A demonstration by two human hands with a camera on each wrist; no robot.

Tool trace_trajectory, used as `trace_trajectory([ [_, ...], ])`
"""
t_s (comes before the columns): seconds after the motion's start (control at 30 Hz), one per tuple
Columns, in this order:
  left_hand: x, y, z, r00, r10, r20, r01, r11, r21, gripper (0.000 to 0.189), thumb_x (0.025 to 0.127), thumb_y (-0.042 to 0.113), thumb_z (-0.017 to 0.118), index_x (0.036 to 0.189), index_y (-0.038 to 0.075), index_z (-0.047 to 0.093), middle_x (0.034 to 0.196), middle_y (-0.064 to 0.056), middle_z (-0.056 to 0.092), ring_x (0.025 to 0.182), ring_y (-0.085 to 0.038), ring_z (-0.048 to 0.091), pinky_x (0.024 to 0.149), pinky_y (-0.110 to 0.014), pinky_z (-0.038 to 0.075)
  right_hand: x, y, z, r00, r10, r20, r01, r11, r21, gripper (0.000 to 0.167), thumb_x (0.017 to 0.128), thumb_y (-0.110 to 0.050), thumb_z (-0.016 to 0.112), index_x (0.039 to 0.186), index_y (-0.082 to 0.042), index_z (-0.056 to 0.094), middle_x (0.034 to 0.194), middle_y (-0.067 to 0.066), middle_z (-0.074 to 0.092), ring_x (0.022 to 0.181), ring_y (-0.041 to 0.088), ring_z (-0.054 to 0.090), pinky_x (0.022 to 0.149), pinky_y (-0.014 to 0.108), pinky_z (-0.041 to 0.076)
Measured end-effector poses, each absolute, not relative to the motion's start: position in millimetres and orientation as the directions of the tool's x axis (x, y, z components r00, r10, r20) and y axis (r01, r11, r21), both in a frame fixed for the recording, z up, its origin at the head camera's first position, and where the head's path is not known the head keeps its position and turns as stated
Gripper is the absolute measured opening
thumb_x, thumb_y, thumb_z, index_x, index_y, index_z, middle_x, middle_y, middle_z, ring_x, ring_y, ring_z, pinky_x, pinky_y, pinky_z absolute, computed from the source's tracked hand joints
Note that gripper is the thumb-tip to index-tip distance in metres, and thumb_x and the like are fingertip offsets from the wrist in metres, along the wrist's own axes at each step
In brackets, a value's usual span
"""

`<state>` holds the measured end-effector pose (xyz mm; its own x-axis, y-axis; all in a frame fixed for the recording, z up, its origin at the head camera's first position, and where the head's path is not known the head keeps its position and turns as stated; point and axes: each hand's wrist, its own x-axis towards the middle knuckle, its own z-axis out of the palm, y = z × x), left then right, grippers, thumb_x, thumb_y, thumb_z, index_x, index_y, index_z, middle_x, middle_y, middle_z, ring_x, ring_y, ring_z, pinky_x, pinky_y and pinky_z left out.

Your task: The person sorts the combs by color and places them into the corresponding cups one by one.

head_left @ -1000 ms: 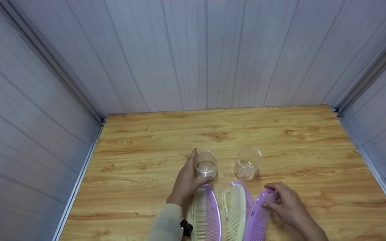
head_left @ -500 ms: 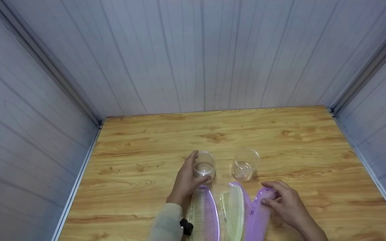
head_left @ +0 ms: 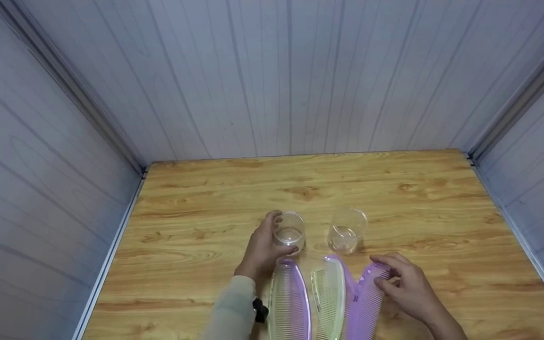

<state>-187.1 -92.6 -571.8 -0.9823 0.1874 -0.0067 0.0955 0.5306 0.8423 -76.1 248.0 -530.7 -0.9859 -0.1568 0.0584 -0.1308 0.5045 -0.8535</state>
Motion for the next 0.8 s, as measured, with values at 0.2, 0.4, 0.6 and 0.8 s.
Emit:
trace_trajectory([
  [0.2, -193, -95, -567, -0.979, 0.205, -0.025, 0.097, 0.563, 0.820, 0.101, 0.067, 0.027, 0.097, 0.151, 0.021, 0.041, 0.146, -0.008, 0.058, 0.133, -0.030, 0.057, 0.110, -0.049, 0.048, -77, 247, -524, -0.981, -0.186, 0.047, -0.125, 0.433, -0.893, 0.042, 0.086, 0.009, 0.072, 0.127, 0.000, 0.068, 0.119, 0.015, 0.066, 0.087, 0.013, 0.069, 0.061, 0.032, 0.063],
  [0.4, -193, -97, -563, -0.975, 0.218, -0.049, 0.086, 0.570, 0.817, 0.100, 0.066, 0.026, 0.097, 0.150, 0.023, 0.044, 0.146, -0.008, 0.058, 0.133, -0.029, 0.056, 0.111, -0.049, 0.047, -76, 245, -519, -0.981, -0.174, 0.086, -0.155, 0.438, -0.886, 0.040, 0.085, 0.011, 0.073, 0.123, -0.001, 0.070, 0.118, 0.015, 0.067, 0.085, 0.011, 0.068, 0.058, 0.031, 0.062],
  [0.6, -194, -97, -564, -0.973, 0.227, -0.045, 0.092, 0.560, 0.823, 0.098, 0.067, 0.025, 0.097, 0.150, 0.021, 0.044, 0.146, -0.009, 0.058, 0.134, -0.029, 0.056, 0.111, -0.048, 0.047, -75, 242, -512, -0.987, -0.113, 0.112, -0.151, 0.443, -0.884, 0.040, 0.083, 0.011, 0.075, 0.119, -0.006, 0.072, 0.114, 0.010, 0.069, 0.086, 0.010, 0.067, 0.058, 0.030, 0.061],
  [0.8, -195, -97, -566, -0.972, 0.233, -0.038, 0.103, 0.563, 0.820, 0.100, 0.067, 0.025, 0.096, 0.151, 0.016, 0.043, 0.146, -0.009, 0.057, 0.134, -0.028, 0.056, 0.112, -0.044, 0.047, -77, 239, -505, -0.993, -0.089, 0.080, -0.107, 0.364, -0.925, 0.039, 0.086, 0.012, 0.073, 0.122, -0.003, 0.071, 0.116, 0.014, 0.065, 0.086, 0.013, 0.072, 0.057, 0.034, 0.062],
])
